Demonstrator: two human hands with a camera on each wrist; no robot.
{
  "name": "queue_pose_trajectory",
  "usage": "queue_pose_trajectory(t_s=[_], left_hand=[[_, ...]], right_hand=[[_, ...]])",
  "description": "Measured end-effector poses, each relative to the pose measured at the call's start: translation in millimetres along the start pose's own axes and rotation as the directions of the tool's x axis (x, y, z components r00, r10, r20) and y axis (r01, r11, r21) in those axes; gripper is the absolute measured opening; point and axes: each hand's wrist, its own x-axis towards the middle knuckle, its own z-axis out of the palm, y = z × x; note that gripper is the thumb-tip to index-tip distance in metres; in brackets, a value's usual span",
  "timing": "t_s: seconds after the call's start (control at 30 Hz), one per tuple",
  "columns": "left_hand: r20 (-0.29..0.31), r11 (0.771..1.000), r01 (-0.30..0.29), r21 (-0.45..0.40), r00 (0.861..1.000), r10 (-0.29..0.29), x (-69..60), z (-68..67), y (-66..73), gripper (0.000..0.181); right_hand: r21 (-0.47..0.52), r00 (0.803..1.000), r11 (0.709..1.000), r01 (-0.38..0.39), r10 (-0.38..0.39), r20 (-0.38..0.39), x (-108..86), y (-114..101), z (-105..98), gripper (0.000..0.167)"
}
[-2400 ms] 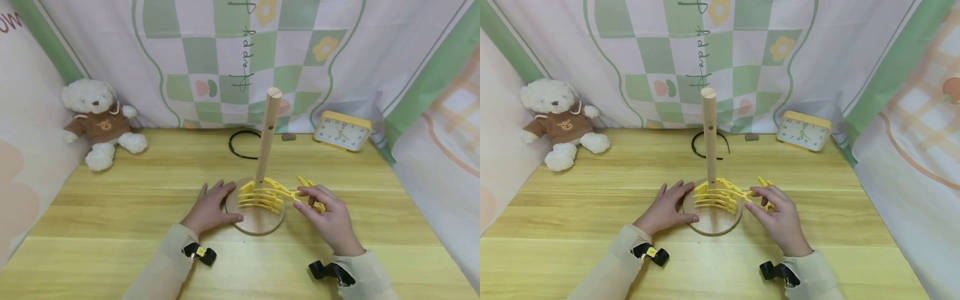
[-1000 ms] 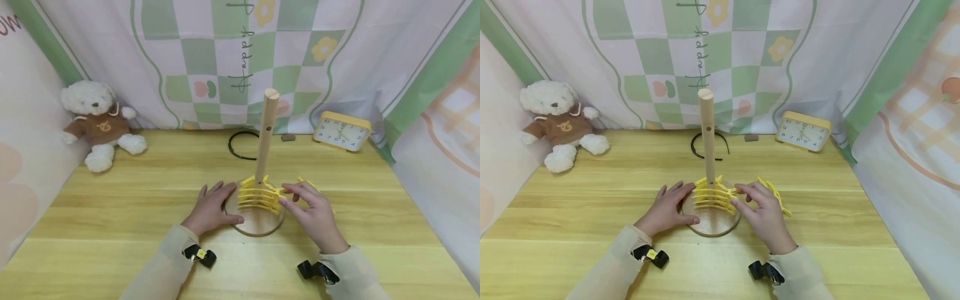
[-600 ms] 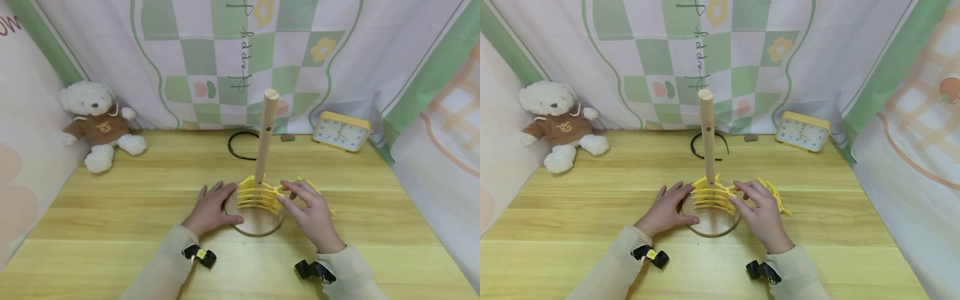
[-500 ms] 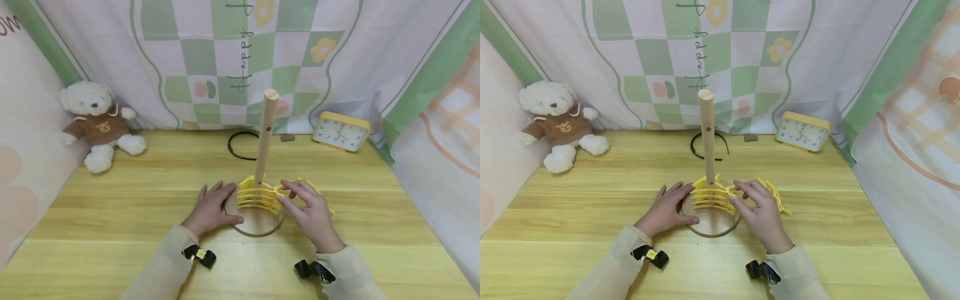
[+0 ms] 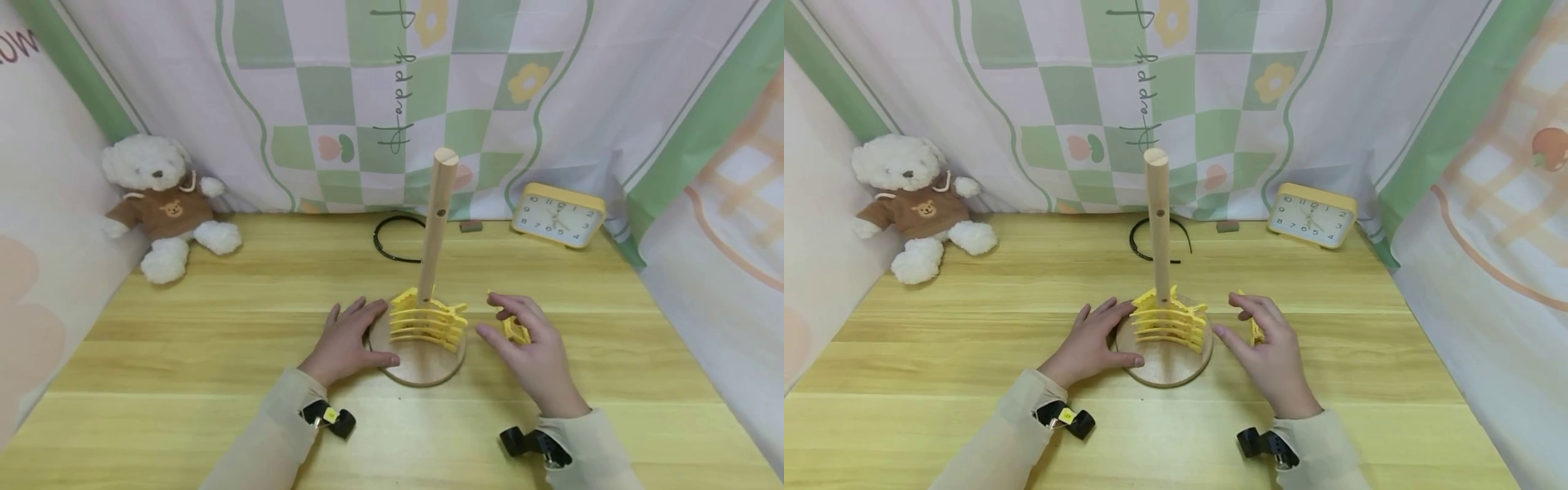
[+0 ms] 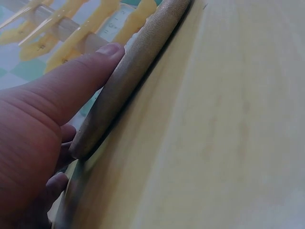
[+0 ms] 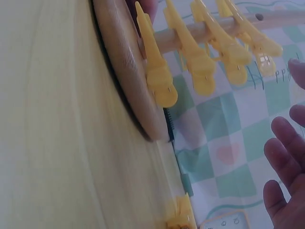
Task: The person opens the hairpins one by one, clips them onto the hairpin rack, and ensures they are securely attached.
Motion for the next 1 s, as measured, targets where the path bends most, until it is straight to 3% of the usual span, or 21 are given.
queue_pose_trajectory(t_s=[0.3, 0.5, 0.73, 1.0], left_hand=[[0.001, 1.000, 0.007, -0.003, 1.000, -0.007, -0.3, -0.7, 1.1, 0.103], [0.000, 1.000, 0.006, -0.009, 1.000, -0.006, -1.0, -0.8, 1.6, 0.102], [0.005, 1.000, 0.013, -0.004, 1.000, -0.013, -0.3, 1.1, 0.9, 0.103], [0.000, 1.000, 0.016, -0.008, 1.000, -0.016, -1.0, -0.4, 1.3, 0.102]], right_hand=[[-0.077, 0.999, 0.996, -0.033, 0.031, -0.026, -6.4, 9.5, -8.6, 0.046], [-0.220, 0.996, 0.973, -0.073, 0.082, 0.030, -11.6, 21.4, -20.1, 0.052], [-0.259, 0.989, 0.959, -0.112, 0.134, 0.068, -16.5, 31.6, -32.3, 0.057], [-0.330, 0.952, 0.921, -0.206, 0.267, 0.152, -20.8, 45.4, -46.4, 0.072]])
